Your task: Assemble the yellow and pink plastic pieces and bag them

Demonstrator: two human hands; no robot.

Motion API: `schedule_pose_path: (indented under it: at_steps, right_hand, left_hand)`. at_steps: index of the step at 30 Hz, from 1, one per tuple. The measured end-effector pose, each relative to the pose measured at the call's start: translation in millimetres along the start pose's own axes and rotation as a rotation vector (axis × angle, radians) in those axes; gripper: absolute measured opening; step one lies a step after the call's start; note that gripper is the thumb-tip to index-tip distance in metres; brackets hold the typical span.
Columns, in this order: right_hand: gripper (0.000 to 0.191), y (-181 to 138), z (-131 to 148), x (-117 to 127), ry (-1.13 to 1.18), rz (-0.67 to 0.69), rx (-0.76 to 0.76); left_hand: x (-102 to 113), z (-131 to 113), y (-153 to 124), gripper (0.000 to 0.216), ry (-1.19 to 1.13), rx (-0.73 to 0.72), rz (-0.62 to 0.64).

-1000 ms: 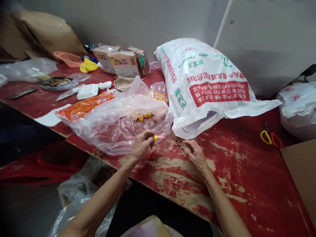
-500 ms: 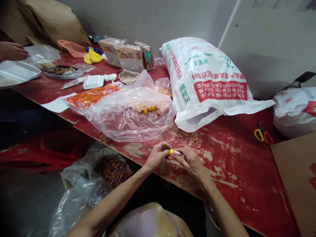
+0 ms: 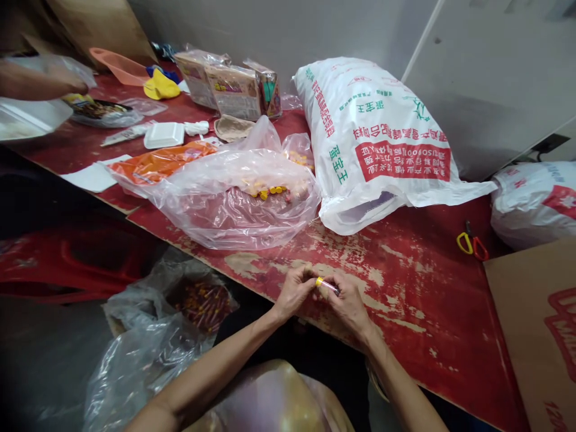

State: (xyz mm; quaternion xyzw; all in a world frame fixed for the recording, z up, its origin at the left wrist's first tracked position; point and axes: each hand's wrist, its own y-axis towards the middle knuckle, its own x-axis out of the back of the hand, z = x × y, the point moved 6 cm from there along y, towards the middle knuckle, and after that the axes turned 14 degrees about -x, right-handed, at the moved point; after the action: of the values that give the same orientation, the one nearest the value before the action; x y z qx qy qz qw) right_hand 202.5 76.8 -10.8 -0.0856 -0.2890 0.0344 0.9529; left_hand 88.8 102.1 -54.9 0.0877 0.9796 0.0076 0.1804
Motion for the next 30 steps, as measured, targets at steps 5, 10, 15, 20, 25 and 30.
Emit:
schedule_pose_path:
  at_steps: [5, 10, 15, 20, 25, 30]
  right_hand:
    - [0.021, 1.2, -5.2, -1.6, -0.047, 0.005, -0.044]
    - [0.018, 12.4, -12.4, 1.6, -0.783, 0.110, 0.022]
    - [0.019, 24.1, -14.5, -5.6, -1.261, 0.160, -0.099]
    - [0.025, 30.1, -11.8, -15.9, -1.280, 0.122, -0.131]
    - [0.022, 37.4, -17.9, -6.2, -1.042, 0.008, -0.096]
    - [0.017, 34.8, -9.4, -5.6, -0.861, -0.049, -0.059]
  left_hand:
    - [2.8, 6.4, 0.7, 0.005, 0.154, -0.016, 0.034]
    - [5.1, -12.8, 5.6, 0.022, 0.654, -0.255, 0.313]
    - [35.8, -35.4, 8.0, 0.025, 0.678, -0.372, 0.057]
    - [46.2, -37.5, 13.1, 0.021, 0.601, -0.312, -0.058]
    - [35.1, -31.2, 18.6, 0.022, 0.550, -0.285, -0.054]
    - [17.6, -32.9, 3.2, 0.036, 0.560, -0.376, 0.237]
